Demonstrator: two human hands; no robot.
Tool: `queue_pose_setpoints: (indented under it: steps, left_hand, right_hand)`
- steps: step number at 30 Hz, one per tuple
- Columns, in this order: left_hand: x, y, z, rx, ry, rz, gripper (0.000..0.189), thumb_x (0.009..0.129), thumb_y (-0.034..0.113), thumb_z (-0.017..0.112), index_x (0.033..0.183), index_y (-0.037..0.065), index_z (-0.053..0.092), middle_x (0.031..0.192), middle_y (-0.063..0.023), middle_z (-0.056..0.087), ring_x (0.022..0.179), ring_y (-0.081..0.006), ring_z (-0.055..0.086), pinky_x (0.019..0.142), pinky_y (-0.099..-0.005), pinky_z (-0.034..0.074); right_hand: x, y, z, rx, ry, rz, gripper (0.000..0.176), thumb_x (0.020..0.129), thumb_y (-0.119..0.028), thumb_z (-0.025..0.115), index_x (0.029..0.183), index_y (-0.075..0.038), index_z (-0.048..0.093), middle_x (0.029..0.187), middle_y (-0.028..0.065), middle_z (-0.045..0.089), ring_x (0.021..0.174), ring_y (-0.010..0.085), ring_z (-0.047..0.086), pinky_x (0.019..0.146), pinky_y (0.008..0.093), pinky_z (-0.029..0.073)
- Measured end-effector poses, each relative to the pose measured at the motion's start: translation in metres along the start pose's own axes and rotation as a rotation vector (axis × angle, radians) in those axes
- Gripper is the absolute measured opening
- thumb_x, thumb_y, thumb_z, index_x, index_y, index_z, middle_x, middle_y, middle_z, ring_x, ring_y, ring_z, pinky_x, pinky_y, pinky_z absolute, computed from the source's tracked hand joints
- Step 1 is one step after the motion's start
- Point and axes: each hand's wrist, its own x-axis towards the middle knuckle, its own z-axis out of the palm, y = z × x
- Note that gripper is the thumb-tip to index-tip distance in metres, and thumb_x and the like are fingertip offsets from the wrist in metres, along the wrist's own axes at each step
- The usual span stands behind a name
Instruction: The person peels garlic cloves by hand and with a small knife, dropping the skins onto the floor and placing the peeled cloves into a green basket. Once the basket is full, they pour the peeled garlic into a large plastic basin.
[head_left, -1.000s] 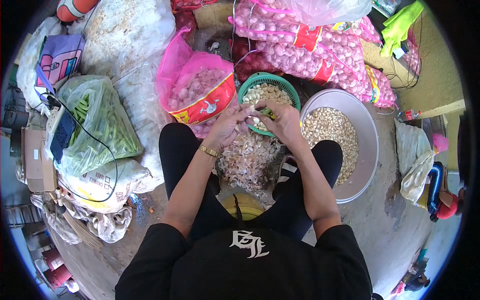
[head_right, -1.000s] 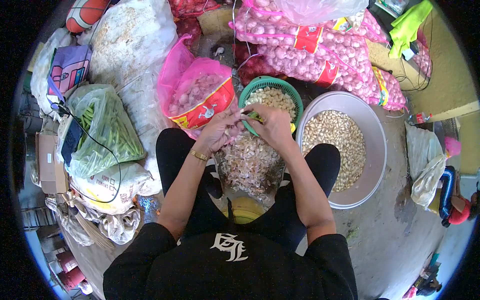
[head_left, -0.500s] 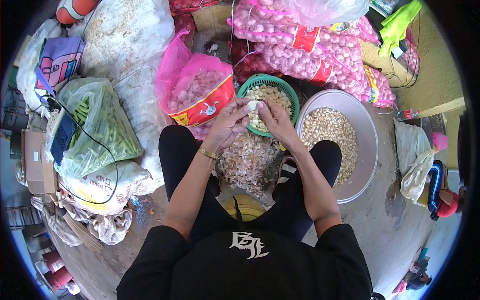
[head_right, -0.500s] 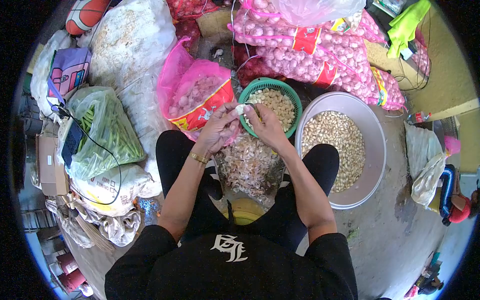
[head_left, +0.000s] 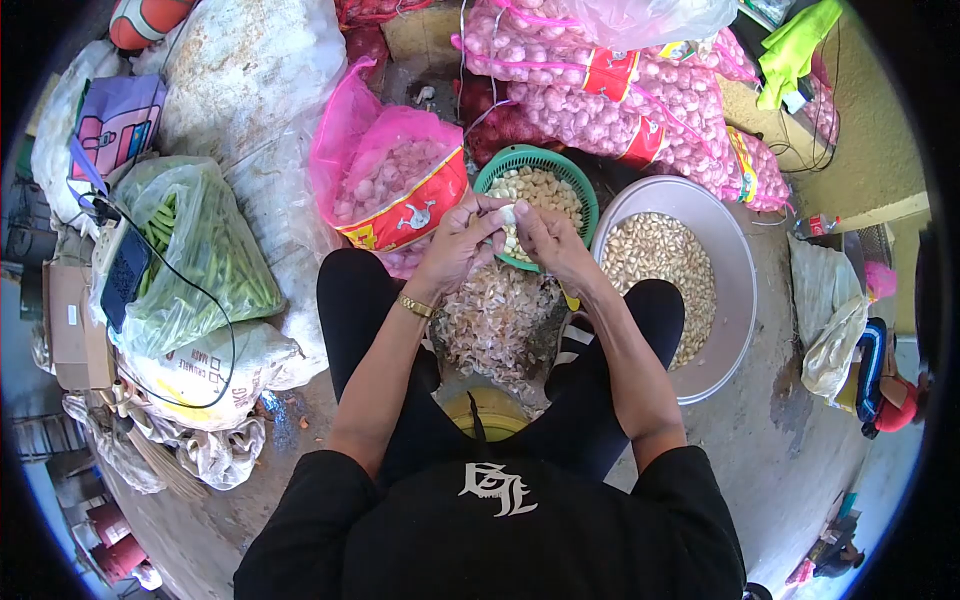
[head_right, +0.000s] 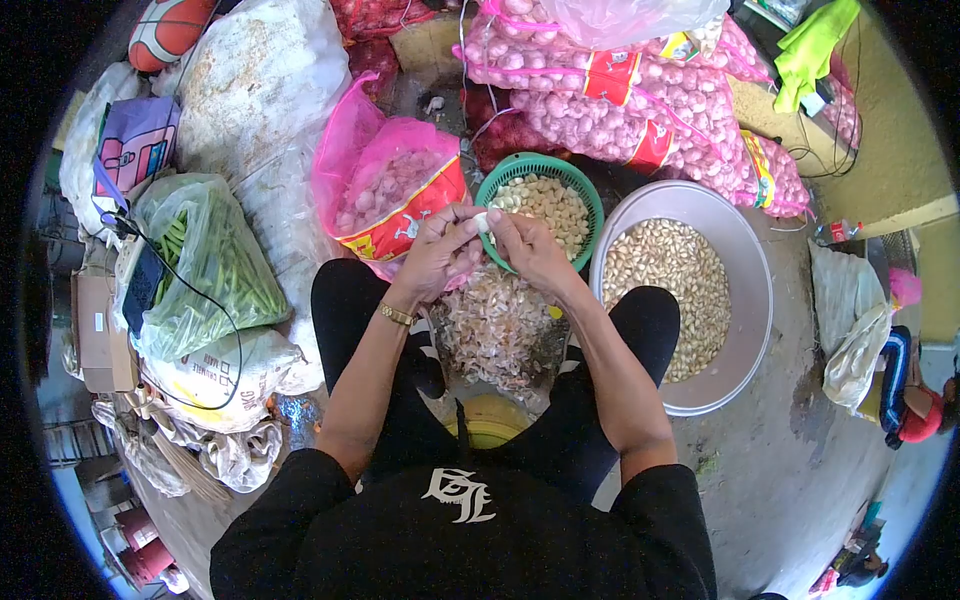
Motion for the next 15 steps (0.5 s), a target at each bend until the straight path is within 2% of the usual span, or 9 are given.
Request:
queue_pose_setpoints:
  steps: [1,3,5,7,8,10,11,13,15]
  left_hand:
    - [0.0,-0.001,-0.002,0.0,0.001,0.0,0.017,0.099,0.015,0.058,0.112,0.004,0.06,0.071,0.0006,0.054,0.05,-0.0016,0.044,0.042,-0.0163,0.032]
    - [0.001,-0.002,-0.003,0.029,-0.061,0.02,0.019,0.1,0.018,0.056,0.113,0.004,0.059,0.067,-0.0007,0.055,0.045,-0.0021,0.043,0.041,-0.0167,0.033]
    - [-0.001,0.0,0.001,0.088,-0.028,0.042,0.02,0.101,0.018,0.056,0.114,0.004,0.058,0.066,-0.0005,0.055,0.044,-0.0021,0.043,0.04,-0.0165,0.033]
    - [-0.005,-0.001,0.006,0.147,0.004,0.062,0.02,0.101,0.019,0.055,0.114,0.004,0.058,0.065,-0.0003,0.054,0.043,-0.0022,0.042,0.04,-0.0163,0.033]
    - [-0.006,-0.004,0.008,0.203,0.042,0.097,0.022,0.101,0.019,0.055,0.117,0.004,0.057,0.064,0.0004,0.053,0.043,-0.0021,0.042,0.04,-0.016,0.033]
    - [-0.009,-0.004,0.015,0.259,0.077,0.131,0.024,0.101,0.02,0.054,0.119,0.004,0.056,0.063,0.0011,0.052,0.043,-0.002,0.042,0.04,-0.0158,0.034]
    - [-0.01,-0.003,0.02,0.204,0.12,0.133,0.026,0.101,0.02,0.054,0.121,0.003,0.055,0.065,0.0014,0.052,0.043,-0.0019,0.042,0.04,-0.0157,0.033]
    - [-0.011,0.002,0.018,0.148,0.167,0.138,0.028,0.101,0.02,0.054,0.123,0.003,0.054,0.066,0.0017,0.053,0.044,-0.0018,0.042,0.04,-0.0156,0.033]
    - [-0.015,0.011,0.003,0.076,-0.137,-0.086,0.03,0.101,0.02,0.054,0.127,0.005,0.051,0.078,0.0003,0.055,0.048,-0.0019,0.044,0.039,-0.0158,0.032]
  right_hand:
    - [-0.003,-0.007,0.001,0.093,-0.016,0.051,0.044,0.103,-0.038,0.05,0.076,-0.004,0.054,0.063,-0.0049,0.043,0.057,0.0063,0.038,0.049,0.0267,0.031]
    - [-0.006,-0.014,0.001,0.11,-0.026,0.08,0.045,0.103,-0.039,0.05,0.076,-0.003,0.055,0.063,-0.0046,0.043,0.057,0.0066,0.038,0.05,0.0272,0.032]
    - [-0.004,-0.009,0.001,0.125,-0.035,0.109,0.046,0.103,-0.039,0.05,0.077,-0.002,0.057,0.062,-0.0043,0.044,0.058,0.0069,0.038,0.05,0.0277,0.033]
    - [0.003,0.006,0.005,-0.155,0.098,-0.164,0.044,0.101,-0.037,0.053,0.08,0.001,0.06,0.059,0.0039,0.053,0.052,0.0155,0.049,0.051,0.0334,0.039]
    - [0.004,0.011,0.005,-0.155,0.1,-0.164,0.044,0.101,-0.037,0.053,0.08,0.001,0.06,0.059,0.0039,0.053,0.052,0.0155,0.049,0.051,0.0334,0.039]
    - [0.005,0.011,0.007,-0.493,0.268,-0.412,0.039,0.098,-0.034,0.056,0.086,0.002,0.063,0.063,0.0185,0.06,0.056,0.0318,0.06,0.053,0.0408,0.044]
    - [0.004,0.01,0.006,-0.494,0.27,-0.413,0.039,0.098,-0.034,0.056,0.086,0.002,0.063,0.063,0.0185,0.06,0.056,0.0318,0.06,0.053,0.0408,0.044]
    - [0.004,0.003,0.004,-0.504,0.247,-0.388,0.035,0.097,-0.031,0.058,0.086,0.002,0.063,0.069,0.0263,0.06,0.064,0.0419,0.062,0.055,0.0456,0.046]
    - [0.004,0.001,0.007,-0.462,0.252,-0.404,0.036,0.097,-0.032,0.058,0.085,0.002,0.063,0.066,0.0254,0.059,0.062,0.0413,0.062,0.054,0.0454,0.045]
